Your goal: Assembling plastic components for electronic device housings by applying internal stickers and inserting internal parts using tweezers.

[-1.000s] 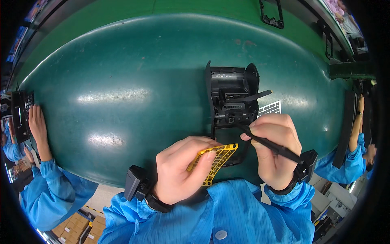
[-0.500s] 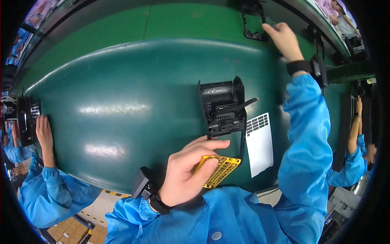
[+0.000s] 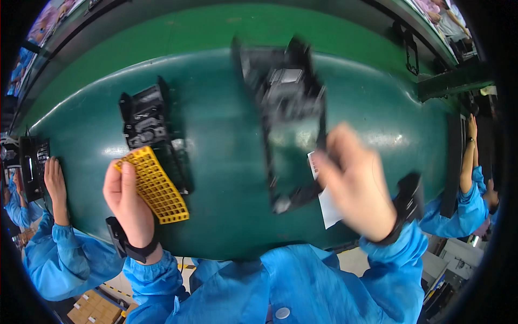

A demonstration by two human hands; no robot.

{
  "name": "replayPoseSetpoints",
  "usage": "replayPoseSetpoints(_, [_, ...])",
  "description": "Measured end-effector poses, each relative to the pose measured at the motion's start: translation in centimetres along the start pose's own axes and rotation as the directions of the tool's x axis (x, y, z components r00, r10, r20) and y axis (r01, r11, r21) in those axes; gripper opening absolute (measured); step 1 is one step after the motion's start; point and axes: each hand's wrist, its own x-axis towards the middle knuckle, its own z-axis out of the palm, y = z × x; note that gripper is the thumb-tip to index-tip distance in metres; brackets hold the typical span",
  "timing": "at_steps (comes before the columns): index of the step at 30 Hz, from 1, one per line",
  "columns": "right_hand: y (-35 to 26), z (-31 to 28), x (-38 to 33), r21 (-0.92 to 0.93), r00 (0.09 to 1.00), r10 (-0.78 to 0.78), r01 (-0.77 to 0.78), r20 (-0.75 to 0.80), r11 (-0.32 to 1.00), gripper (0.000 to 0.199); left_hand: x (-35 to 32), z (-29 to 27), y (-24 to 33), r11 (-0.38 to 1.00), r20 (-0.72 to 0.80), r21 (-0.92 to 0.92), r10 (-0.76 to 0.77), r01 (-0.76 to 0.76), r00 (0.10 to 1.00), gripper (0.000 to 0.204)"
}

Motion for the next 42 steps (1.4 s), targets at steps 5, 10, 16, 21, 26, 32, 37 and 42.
replayPoseSetpoints(5, [1.2, 4.9, -5.8, 0.045, 0.995, 0.043, -0.047, 0.086, 0.998, 0.031, -1.5, 0.8, 1.1, 0.944, -0.163, 0.251, 0.259, -0.213, 0.952, 0.023])
replayPoseSetpoints(10, [2.3, 2.1, -5.7, 0.489, 0.993, 0.096, -0.049, -0.071, 0.871, 0.023, -4.4, 5.1, 4.0, 0.955, 0.609, -0.054, 0.263, -0.291, 0.749, 0.014])
replayPoseSetpoints(16, [5.9, -1.5, -4.4, 0.517, 0.969, 0.157, -0.037, -0.189, 0.855, 0.043, -6.8, 12.5, 4.3, 0.79, 0.945, 0.066, 0.147, -0.61, 0.293, 0.012])
replayPoseSetpoints(21, [7.9, -0.5, -4.2, 0.69, 0.97, 0.232, -0.117, -0.075, 0.714, 0.016, -7.6, 14.0, 2.7, 0.576, 0.954, 0.183, 0.093, -0.797, 0.286, 0.011])
replayPoseSetpoints(26, [9.0, 0.0, -4.6, 0.744, 0.982, 0.169, -0.053, -0.082, 0.666, 0.021, -7.7, 14.7, 2.4, 0.482, 0.954, 0.219, 0.077, -0.848, 0.29, 0.012])
replayPoseSetpoints(32, [8.6, 1.1, -5.1, 0.733, 0.963, 0.21, -0.019, -0.17, 0.68, 0.021, -7.5, 14.7, 2.1, 0.453, 0.955, 0.23, 0.068, -0.861, 0.29, 0.014])
replayPoseSetpoints(37, [8.7, 1.3, -5.2, 0.737, 0.959, 0.227, -0.031, -0.168, 0.675, 0.02, -7.4, 14.8, 2.0, 0.448, 0.955, 0.226, 0.074, -0.865, 0.288, 0.014])
replayPoseSetpoints(42, [8.6, 1.4, -5.2, 0.717, 0.96, 0.211, -0.016, -0.183, 0.697, 0.02, -7.3, 15.1, 1.8, 0.433, 0.958, 0.219, 0.073, -0.874, 0.276, 0.014])
